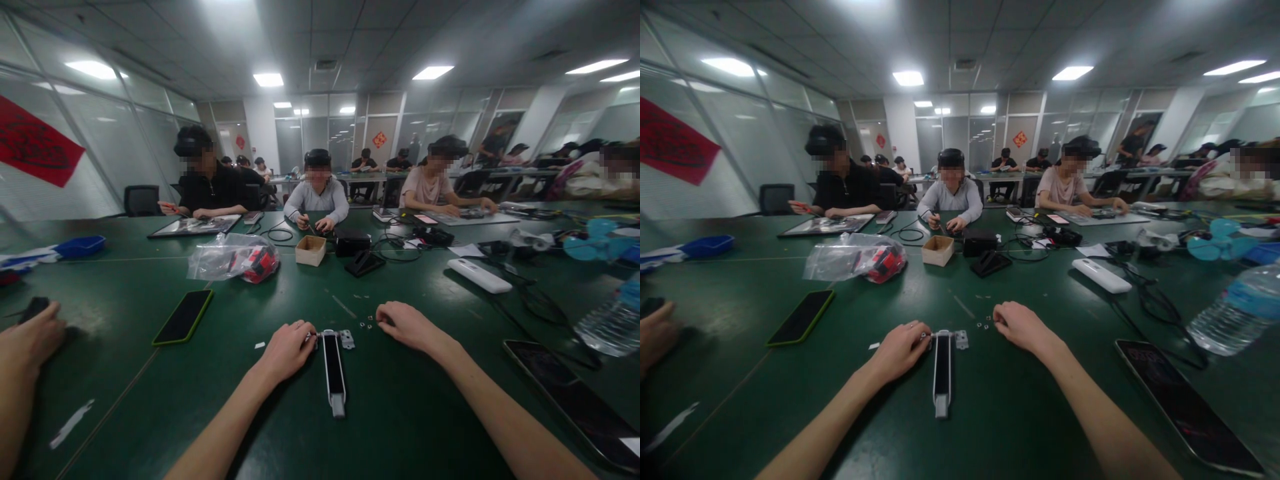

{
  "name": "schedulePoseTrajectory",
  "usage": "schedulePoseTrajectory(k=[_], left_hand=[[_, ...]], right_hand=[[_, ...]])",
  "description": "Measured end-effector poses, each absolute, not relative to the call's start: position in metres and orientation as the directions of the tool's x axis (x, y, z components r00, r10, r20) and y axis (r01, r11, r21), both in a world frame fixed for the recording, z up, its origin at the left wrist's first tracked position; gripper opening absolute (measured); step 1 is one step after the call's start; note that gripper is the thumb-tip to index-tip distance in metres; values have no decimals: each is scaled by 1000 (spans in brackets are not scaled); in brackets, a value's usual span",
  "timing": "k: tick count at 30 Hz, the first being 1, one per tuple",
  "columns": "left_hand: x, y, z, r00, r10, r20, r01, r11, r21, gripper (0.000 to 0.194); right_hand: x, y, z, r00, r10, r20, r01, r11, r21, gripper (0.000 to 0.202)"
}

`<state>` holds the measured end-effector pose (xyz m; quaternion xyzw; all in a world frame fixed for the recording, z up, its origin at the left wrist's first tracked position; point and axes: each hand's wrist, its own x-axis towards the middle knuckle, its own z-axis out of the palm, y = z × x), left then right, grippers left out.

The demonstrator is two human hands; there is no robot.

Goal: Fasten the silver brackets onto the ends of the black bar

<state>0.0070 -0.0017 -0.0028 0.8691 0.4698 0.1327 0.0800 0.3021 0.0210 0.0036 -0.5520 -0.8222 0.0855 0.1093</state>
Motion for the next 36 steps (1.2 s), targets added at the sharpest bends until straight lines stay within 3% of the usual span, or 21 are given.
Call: schedulePoseTrajectory(k=[8,17,36], left_hand=[[8,-2,-4,517,842,154,804,-540,249,20],[8,-4,-2,520,838,167,801,-546,245,17],[9,-3,-3,526,834,166,799,-551,241,18]], right_hand=[[254,3,6,-445,849,285,731,528,-433,14],[242,2,-3,-498,831,250,666,551,-504,14],[237,3,-9,-425,877,225,633,466,-618,16]])
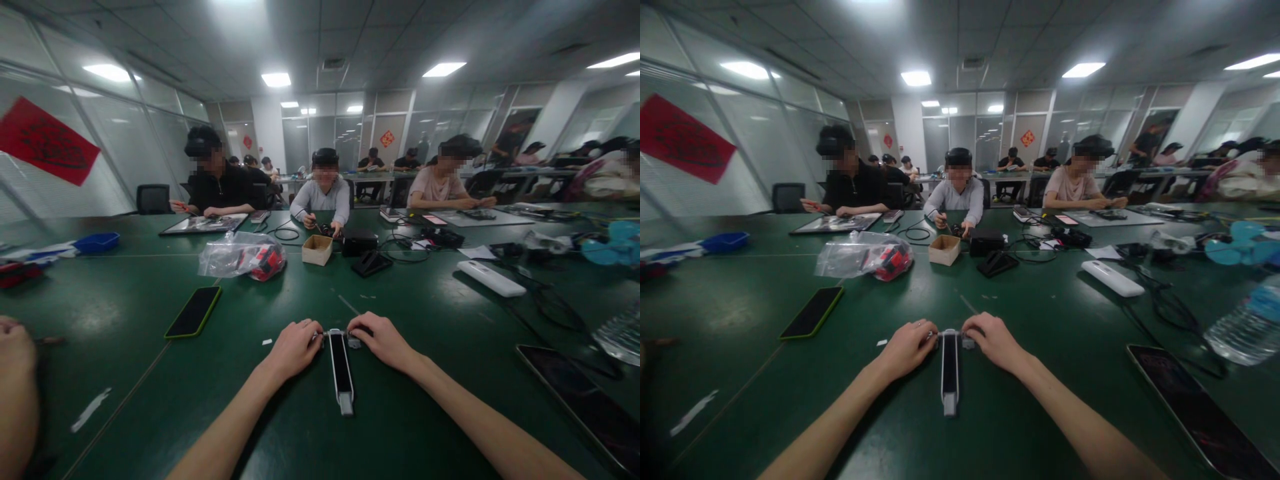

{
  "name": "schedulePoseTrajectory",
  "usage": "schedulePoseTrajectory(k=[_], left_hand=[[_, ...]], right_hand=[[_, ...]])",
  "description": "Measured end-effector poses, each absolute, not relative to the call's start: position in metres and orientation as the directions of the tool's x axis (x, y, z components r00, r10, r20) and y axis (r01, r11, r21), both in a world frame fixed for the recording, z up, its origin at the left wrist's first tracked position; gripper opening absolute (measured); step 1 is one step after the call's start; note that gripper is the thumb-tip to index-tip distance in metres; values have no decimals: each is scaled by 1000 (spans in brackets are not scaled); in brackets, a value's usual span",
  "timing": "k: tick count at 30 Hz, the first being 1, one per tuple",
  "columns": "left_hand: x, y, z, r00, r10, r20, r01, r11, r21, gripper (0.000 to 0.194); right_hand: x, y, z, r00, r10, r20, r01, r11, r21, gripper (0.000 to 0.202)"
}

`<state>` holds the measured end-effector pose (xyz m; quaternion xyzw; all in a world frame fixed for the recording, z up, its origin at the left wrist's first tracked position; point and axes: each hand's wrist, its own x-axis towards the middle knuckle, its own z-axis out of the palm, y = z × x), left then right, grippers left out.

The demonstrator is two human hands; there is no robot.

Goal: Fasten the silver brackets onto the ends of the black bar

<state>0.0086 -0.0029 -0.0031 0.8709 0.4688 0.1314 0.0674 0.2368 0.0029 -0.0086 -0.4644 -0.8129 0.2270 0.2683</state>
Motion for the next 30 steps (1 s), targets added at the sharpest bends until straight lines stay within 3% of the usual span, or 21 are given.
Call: schedulePoseTrajectory(k=[22,25,30], left_hand=[[10,-5,0,516,840,166,808,-542,232,17],[10,-4,-1,517,839,169,808,-543,227,18],[8,-3,-2,506,845,175,812,-535,234,18]], right_hand=[[234,0,-10,-425,871,245,627,478,-615,17],[236,2,-8,-463,844,271,641,530,-554,17],[263,13,3,-474,795,378,728,595,-339,19]])
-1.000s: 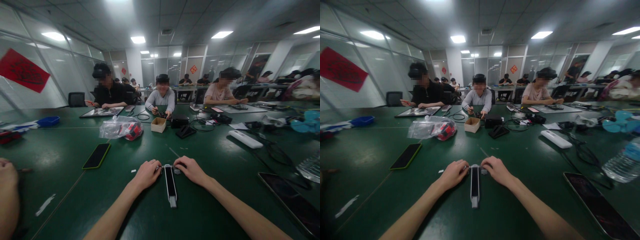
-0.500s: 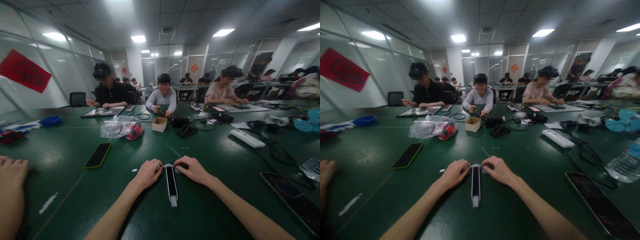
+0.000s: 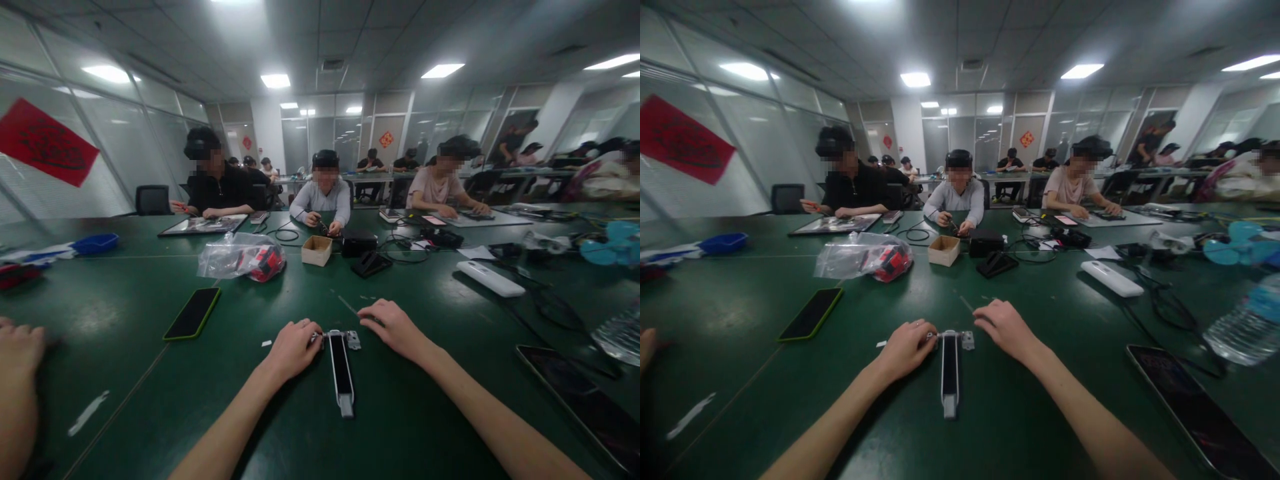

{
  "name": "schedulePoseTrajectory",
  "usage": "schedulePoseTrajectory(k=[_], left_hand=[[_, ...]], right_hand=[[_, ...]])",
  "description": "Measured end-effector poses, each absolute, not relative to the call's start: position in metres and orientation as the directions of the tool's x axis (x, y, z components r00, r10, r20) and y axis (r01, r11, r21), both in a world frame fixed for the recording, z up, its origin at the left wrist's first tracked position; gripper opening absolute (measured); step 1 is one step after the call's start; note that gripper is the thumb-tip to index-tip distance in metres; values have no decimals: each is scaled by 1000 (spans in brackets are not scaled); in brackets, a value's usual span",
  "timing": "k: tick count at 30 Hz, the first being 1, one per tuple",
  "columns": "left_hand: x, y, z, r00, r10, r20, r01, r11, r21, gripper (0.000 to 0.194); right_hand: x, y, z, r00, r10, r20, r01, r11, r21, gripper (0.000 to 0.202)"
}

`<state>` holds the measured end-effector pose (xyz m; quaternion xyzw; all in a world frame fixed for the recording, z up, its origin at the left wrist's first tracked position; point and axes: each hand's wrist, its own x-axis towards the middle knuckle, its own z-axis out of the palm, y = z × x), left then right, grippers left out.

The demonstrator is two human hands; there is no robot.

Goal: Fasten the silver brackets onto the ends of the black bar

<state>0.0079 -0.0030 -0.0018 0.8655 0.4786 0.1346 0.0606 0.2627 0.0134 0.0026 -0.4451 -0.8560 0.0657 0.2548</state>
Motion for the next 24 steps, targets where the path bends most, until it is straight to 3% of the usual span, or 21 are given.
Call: schedulePoseTrajectory(k=[4,12,24], left_hand=[[7,-3,1,506,842,189,802,-539,256,20],[6,-3,3,473,859,194,820,-510,259,19],[6,-3,1,463,847,260,812,-523,259,18]], right_hand=[[294,25,1,-384,828,410,830,503,-240,25],[298,30,-9,-402,905,136,880,424,-216,27],[295,34,-21,-353,898,261,854,424,-303,21]])
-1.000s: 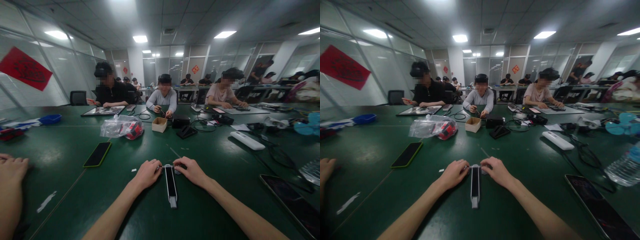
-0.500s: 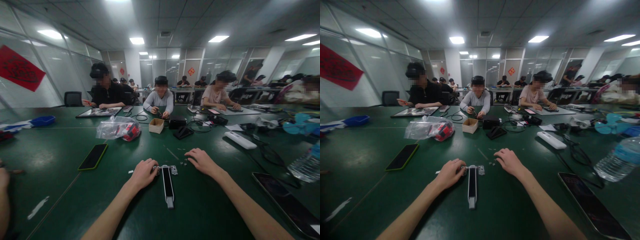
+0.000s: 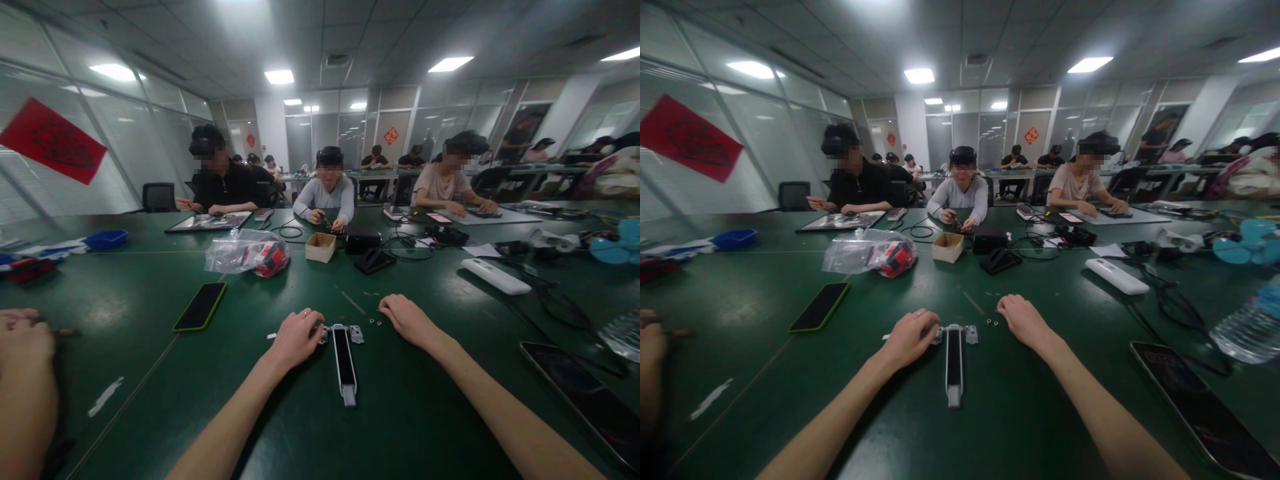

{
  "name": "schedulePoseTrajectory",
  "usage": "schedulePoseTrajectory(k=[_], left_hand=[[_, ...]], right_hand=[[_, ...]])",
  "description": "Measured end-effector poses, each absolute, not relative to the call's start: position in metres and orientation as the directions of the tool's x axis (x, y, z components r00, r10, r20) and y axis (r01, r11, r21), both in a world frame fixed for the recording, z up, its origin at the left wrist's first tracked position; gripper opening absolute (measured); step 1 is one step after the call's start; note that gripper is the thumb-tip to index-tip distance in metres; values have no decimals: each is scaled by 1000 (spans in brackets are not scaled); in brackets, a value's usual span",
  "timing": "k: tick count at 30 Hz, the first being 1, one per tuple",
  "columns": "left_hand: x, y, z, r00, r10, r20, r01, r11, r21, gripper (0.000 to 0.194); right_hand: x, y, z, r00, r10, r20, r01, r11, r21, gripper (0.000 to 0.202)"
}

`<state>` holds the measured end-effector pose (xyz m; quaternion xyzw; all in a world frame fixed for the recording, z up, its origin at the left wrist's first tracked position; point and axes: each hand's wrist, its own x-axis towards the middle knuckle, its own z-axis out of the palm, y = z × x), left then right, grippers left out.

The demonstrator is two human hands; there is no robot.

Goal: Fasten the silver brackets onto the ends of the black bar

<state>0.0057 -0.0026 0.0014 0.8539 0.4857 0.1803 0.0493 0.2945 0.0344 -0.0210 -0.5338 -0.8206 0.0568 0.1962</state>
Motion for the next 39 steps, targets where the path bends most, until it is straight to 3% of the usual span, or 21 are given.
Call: schedulePoseTrajectory(k=[4,8,16,22,28,39], left_hand=[[8,-5,2,459,824,332,778,-553,299,20],[16,-12,10,461,810,363,644,-587,491,22],[19,-15,18,473,854,219,481,-458,747,20],[15,-11,16,489,863,128,327,-317,890,18],[13,-11,18,514,857,41,272,-208,940,22],[9,-8,14,544,839,5,331,-220,918,23]], right_hand=[[270,19,-8,-368,856,362,814,485,-319,21],[233,-4,3,-498,752,433,700,643,-312,16],[205,-18,-7,-606,530,592,535,823,-189,19],[206,-18,-8,-607,476,637,536,837,-115,24],[207,-19,-9,-624,444,643,527,847,-74,22],[208,-19,-7,-637,459,620,558,829,-41,22]])
